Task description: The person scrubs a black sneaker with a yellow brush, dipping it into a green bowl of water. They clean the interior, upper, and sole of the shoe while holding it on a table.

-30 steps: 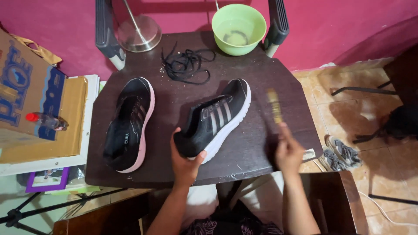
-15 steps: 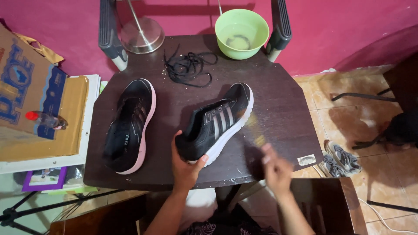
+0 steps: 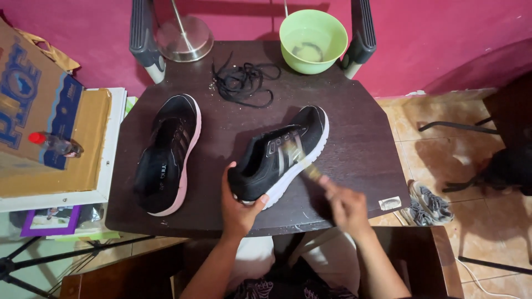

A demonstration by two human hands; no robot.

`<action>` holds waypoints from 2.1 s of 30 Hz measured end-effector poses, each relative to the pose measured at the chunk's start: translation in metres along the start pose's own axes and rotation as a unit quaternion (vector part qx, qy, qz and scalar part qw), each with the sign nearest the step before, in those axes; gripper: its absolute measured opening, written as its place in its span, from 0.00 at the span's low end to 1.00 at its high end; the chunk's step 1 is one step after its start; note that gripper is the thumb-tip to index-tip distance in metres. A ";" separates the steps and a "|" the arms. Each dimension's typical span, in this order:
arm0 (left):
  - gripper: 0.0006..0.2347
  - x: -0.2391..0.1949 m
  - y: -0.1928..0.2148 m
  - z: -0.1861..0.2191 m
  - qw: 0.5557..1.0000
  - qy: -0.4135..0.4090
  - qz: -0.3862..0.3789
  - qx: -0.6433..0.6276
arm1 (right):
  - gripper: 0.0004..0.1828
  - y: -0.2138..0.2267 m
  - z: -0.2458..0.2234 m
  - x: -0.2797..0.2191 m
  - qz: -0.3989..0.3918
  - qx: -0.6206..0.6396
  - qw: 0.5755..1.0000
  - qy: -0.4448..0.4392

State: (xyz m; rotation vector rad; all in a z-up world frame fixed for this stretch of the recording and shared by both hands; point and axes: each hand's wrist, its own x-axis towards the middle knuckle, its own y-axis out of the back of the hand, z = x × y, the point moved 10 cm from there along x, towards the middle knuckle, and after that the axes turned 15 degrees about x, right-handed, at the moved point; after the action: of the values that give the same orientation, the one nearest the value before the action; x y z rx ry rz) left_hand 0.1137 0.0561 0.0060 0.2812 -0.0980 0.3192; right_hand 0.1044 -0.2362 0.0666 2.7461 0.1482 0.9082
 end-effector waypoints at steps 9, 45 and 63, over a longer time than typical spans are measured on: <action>0.46 -0.003 -0.002 0.002 1.000 0.005 0.003 0.025 | 0.14 -0.025 0.056 -0.064 -0.066 0.112 0.992 0.011; 0.58 0.007 -0.012 -0.019 0.988 -0.078 -0.013 -0.135 | 0.15 -0.030 0.005 -0.001 -0.092 0.024 0.995 -0.002; 0.54 0.005 -0.005 -0.008 0.985 0.008 -0.051 -0.167 | 0.22 -0.053 -0.023 -0.030 -0.171 0.004 0.984 0.053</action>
State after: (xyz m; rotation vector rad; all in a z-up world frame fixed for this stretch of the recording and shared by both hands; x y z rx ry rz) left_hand 0.1207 0.0559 -0.0025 -0.0486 -0.1190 0.1989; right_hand 0.0657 -0.1859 0.0534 2.5650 0.6228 0.9529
